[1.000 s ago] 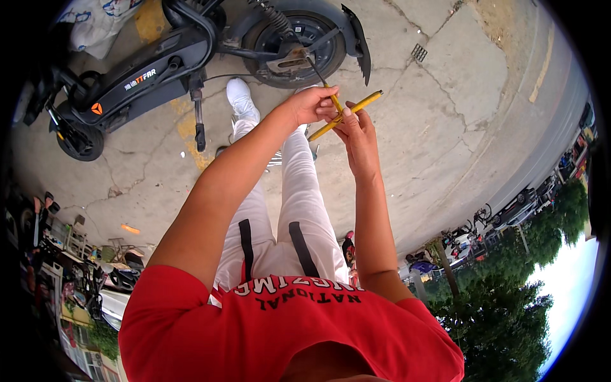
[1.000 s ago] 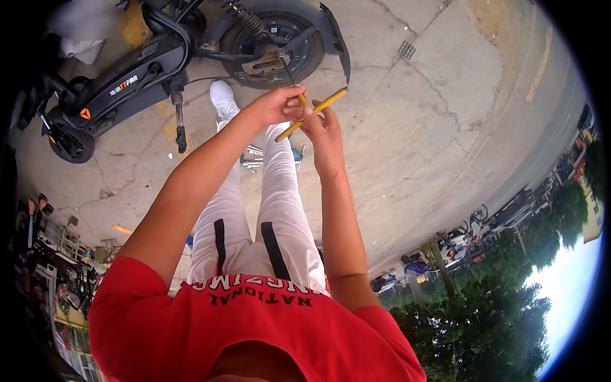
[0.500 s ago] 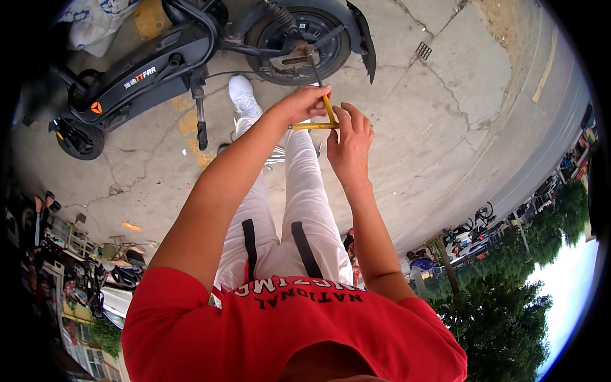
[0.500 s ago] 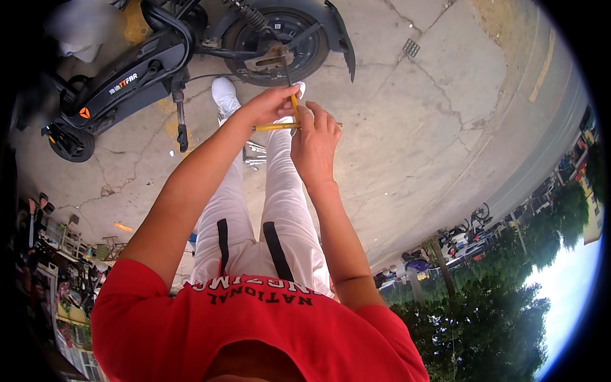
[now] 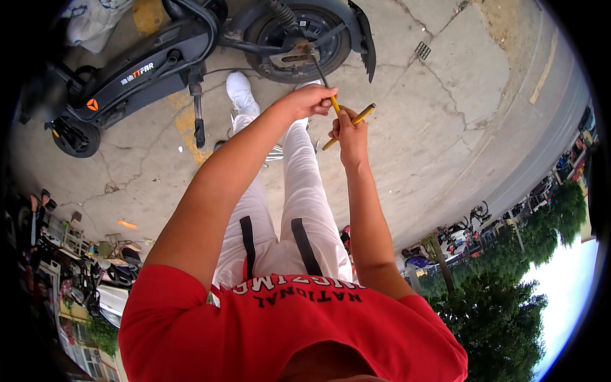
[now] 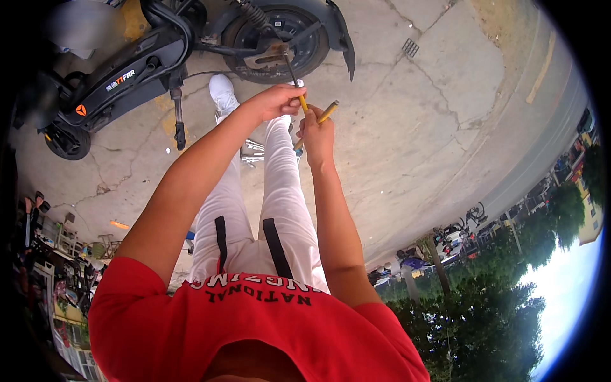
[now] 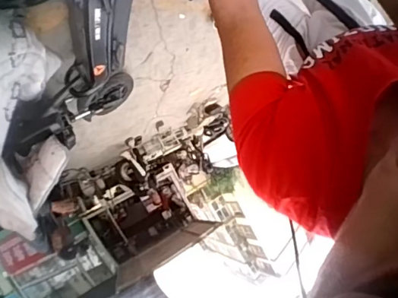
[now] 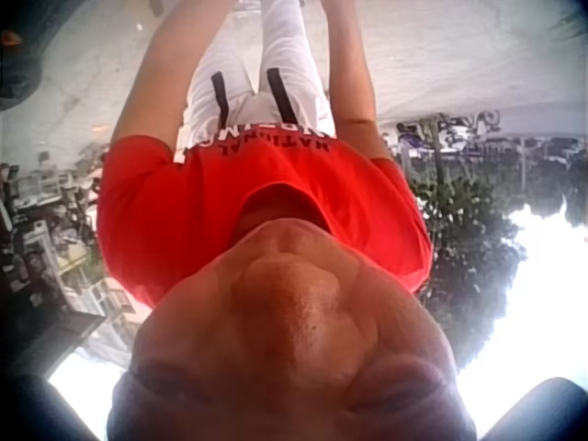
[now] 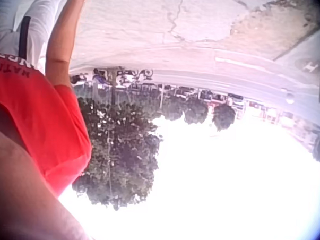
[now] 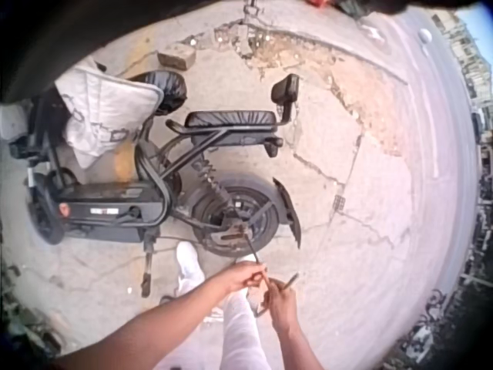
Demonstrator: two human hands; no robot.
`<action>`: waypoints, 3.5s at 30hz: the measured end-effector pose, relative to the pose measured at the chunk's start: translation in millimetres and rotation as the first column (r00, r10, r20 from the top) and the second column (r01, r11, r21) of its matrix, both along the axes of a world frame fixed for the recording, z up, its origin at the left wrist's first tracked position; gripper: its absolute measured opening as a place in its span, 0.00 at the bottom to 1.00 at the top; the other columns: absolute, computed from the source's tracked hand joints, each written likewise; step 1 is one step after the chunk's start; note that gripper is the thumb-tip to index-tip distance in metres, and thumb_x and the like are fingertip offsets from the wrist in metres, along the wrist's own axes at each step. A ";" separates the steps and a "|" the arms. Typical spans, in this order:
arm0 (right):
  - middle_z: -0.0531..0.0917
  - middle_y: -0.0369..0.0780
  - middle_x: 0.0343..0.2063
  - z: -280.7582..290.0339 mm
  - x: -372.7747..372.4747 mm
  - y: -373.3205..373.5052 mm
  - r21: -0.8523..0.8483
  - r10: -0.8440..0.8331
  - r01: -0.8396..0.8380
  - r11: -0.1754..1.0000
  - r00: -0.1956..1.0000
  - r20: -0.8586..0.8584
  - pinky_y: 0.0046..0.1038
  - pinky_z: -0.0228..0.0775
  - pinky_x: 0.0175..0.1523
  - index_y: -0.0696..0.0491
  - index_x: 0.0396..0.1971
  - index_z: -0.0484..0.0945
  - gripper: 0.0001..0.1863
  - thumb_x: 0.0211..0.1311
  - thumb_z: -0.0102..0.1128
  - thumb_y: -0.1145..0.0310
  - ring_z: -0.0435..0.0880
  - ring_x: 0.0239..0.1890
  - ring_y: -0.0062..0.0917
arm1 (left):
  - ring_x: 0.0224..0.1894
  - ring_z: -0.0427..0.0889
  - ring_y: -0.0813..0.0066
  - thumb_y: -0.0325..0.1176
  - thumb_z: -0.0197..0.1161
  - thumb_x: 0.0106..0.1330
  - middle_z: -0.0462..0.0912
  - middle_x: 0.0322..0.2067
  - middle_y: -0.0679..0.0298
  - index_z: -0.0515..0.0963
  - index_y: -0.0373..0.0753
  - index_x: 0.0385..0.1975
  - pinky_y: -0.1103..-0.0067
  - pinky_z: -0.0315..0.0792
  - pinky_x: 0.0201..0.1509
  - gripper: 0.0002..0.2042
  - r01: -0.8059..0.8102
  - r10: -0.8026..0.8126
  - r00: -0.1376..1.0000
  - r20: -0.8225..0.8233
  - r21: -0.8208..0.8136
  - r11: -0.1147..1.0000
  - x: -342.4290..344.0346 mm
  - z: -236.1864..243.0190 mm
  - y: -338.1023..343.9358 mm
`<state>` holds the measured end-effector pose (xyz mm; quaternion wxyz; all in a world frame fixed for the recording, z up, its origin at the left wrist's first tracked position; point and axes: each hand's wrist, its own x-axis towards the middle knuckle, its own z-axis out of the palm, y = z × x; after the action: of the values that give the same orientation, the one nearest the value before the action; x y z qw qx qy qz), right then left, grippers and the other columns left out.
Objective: The person uses a screwdriver to loosen and remove screws from the scooter seat, then removes the seat and a beige cover. They then use a T-handle wrench to loosen bolts on the rear wheel area.
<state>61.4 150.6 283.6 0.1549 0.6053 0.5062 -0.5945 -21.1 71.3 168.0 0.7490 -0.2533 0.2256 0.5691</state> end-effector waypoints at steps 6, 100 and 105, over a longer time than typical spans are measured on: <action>0.68 0.32 0.17 13.9 11.8 -6.6 0.264 0.394 -0.407 0.874 0.913 0.104 0.18 0.59 0.24 0.61 0.47 0.72 0.17 0.62 0.48 0.66 0.65 0.18 0.13 | 0.13 0.54 0.86 0.41 0.52 0.66 0.62 0.14 0.75 0.70 0.41 0.28 0.81 0.62 0.33 0.11 0.062 -0.060 0.997 -0.044 0.043 0.997 9.0 -1.7 -2.4; 0.74 0.36 0.32 -40.5 -18.7 -33.3 -0.856 -0.844 0.289 0.428 0.466 -0.264 0.23 0.68 0.43 0.57 0.39 0.68 0.09 0.65 0.42 0.68 0.75 0.36 0.20 | 0.21 0.72 0.64 0.45 0.63 0.54 0.74 0.18 0.58 0.72 0.35 0.19 0.74 0.64 0.25 0.17 -0.177 -0.329 0.170 -0.929 -0.357 0.917 -35.6 110.0 -47.3; 0.74 0.32 0.35 -21.1 -45.1 -52.9 -0.480 -0.749 0.592 0.648 0.609 -0.262 0.26 0.70 0.42 0.47 0.40 0.67 0.10 0.63 0.50 0.59 0.74 0.39 0.18 | 0.24 0.75 0.55 0.46 0.61 0.54 0.77 0.21 0.52 0.75 0.31 0.23 0.67 0.68 0.30 0.19 0.416 -0.231 -0.196 -0.953 -0.294 0.861 -56.1 110.2 38.5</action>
<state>16.3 97.7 262.5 -0.0979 0.5646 0.1452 -0.8066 -77.2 109.8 278.2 0.4700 0.3607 0.7176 0.3662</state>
